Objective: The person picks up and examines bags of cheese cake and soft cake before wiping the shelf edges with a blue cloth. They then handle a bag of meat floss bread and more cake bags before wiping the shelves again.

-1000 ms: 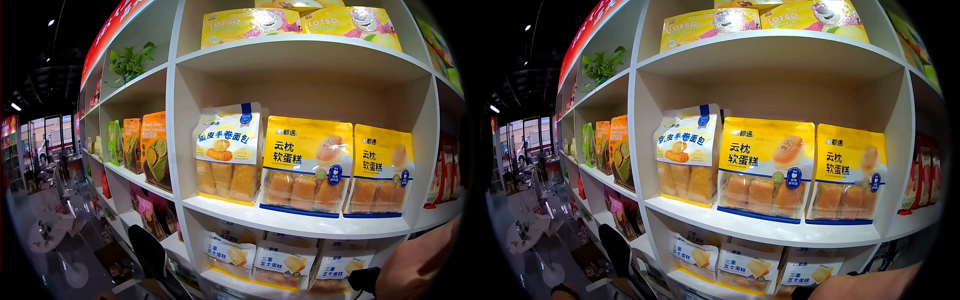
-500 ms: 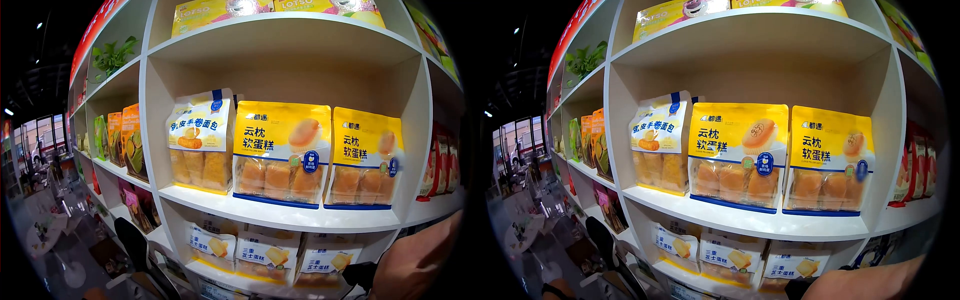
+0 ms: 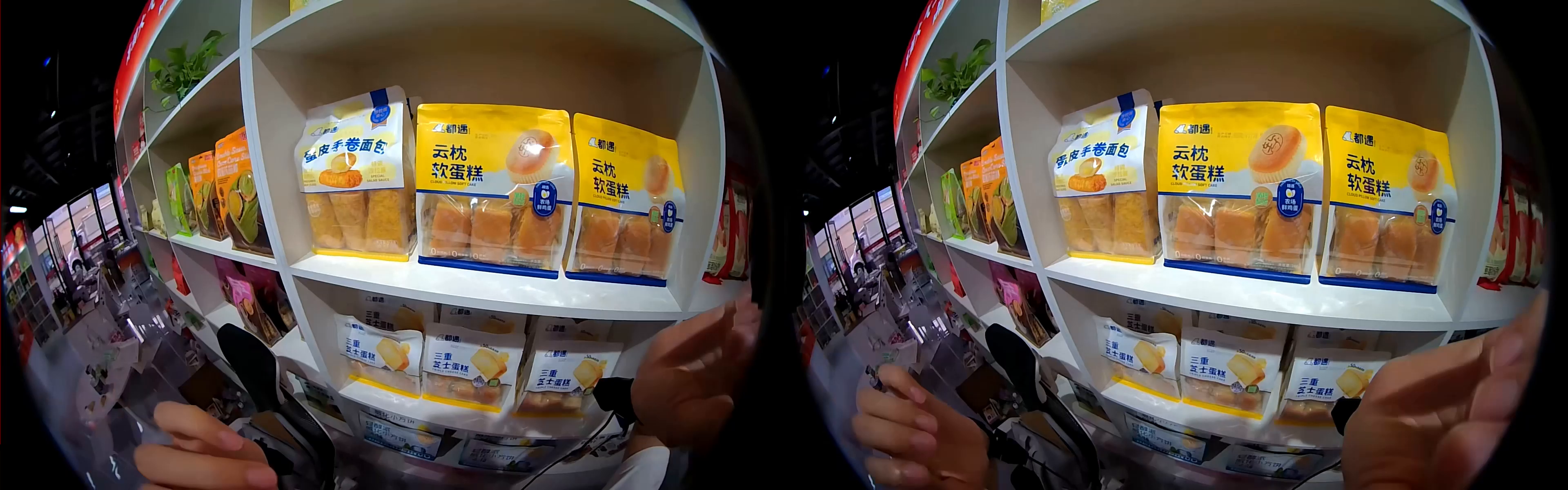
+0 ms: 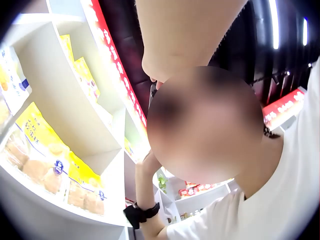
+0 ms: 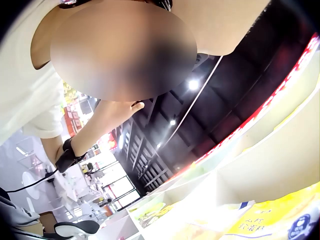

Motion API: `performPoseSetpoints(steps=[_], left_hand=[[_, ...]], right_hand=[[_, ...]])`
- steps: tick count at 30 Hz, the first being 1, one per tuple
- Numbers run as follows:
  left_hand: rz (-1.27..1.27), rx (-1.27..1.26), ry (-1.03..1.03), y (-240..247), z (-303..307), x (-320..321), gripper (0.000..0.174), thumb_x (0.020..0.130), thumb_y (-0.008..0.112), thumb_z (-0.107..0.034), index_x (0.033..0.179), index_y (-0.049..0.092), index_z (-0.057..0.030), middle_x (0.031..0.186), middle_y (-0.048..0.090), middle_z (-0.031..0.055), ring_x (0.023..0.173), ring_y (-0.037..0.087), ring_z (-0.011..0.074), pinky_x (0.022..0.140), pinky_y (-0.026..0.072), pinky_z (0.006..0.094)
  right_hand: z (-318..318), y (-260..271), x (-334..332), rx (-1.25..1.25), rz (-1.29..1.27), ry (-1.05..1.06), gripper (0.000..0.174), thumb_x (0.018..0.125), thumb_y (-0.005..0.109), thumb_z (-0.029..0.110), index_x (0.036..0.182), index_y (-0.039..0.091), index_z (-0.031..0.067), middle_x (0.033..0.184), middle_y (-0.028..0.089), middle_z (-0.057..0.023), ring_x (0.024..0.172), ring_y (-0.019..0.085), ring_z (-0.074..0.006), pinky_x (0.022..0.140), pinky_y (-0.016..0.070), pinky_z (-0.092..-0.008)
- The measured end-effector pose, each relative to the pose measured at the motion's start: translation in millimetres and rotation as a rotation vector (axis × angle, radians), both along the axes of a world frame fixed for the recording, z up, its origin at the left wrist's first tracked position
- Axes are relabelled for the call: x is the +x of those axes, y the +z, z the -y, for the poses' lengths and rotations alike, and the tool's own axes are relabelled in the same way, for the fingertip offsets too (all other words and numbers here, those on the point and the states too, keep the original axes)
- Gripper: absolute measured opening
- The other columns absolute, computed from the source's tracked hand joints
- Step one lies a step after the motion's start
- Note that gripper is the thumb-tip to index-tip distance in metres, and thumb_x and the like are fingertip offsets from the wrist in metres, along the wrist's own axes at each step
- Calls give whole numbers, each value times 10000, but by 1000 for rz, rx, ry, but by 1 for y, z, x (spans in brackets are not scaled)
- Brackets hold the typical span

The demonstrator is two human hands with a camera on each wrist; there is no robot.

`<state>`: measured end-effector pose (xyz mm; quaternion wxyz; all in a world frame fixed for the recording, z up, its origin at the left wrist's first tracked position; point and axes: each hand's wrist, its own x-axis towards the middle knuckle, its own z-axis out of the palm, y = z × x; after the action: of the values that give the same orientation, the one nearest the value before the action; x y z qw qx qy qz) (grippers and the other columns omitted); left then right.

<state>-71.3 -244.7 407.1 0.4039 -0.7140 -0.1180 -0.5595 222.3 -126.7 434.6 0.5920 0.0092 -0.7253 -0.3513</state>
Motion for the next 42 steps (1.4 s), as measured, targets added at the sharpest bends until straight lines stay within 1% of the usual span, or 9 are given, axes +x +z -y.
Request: performPoseSetpoints(steps=[3,6,11,14,20,27,33,37,42], left_hand=[[-183,59,422,-17,3,-5,97,927,442,-138,1014,479,-156,901,571,72,774,543,202,660,425,401],[-16,-38,335,-20,8,-13,220,927,444,-138,1112,479,-252,922,571,55,799,529,196,678,415,389],[-45,-116,353,-15,25,-57,346,932,450,-117,1217,434,-311,972,564,55,783,514,190,691,404,380],[-80,-60,208,-24,14,-85,387,900,524,-103,1226,446,-296,989,561,72,782,525,199,688,417,380],[54,-220,158,-39,-12,-122,275,764,603,59,1024,660,-9,1065,551,173,828,553,265,666,440,342],[381,-617,5,-95,-29,-150,255,864,575,13,1114,603,-33,1051,533,125,759,542,233,645,434,319],[519,-936,-144,-111,-35,-154,223,873,565,-30,1092,564,7,1050,564,125,876,570,201,789,463,305],[516,-1123,-325,-125,-52,-158,230,865,568,-7,1094,585,-3,1024,568,103,886,569,172,795,460,269],[677,-1403,-723,-141,-78,-151,226,900,548,-17,1119,533,35,1094,559,127,1004,567,175,894,456,281]], right_hand=[[-5,18,-26,29,31,41,406,988,353,371,1153,475,21,802,561,-116,732,534,-171,672,426,-287],[-19,38,-75,114,79,87,331,981,380,291,1108,501,10,779,551,-121,706,513,-162,657,404,-295],[-51,48,-148,-209,29,175,59,809,630,11,833,598,-32,767,608,-100,639,557,-159,568,423,-244],[-74,69,-191,-331,78,11,73,828,630,75,835,607,6,743,605,-86,629,568,-178,577,447,-262],[-177,147,-278,-426,271,-297,267,843,606,249,1012,624,43,962,632,-125,960,568,-263,853,462,-378],[-240,179,-344,-633,202,-623,322,811,625,226,1092,631,70,1064,645,-137,1014,602,-293,856,487,-386],[-257,174,-362,-526,233,-713,170,777,606,173,855,692,48,982,647,-131,926,620,-287,801,496,-397],[-235,167,-353,-313,126,-342,159,757,607,118,774,645,-36,834,575,-121,824,554,-313,745,448,-383],[-202,166,-344,-188,148,-244,152,801,588,118,784,651,-19,861,581,-84,880,535,-251,848,392,-340]])
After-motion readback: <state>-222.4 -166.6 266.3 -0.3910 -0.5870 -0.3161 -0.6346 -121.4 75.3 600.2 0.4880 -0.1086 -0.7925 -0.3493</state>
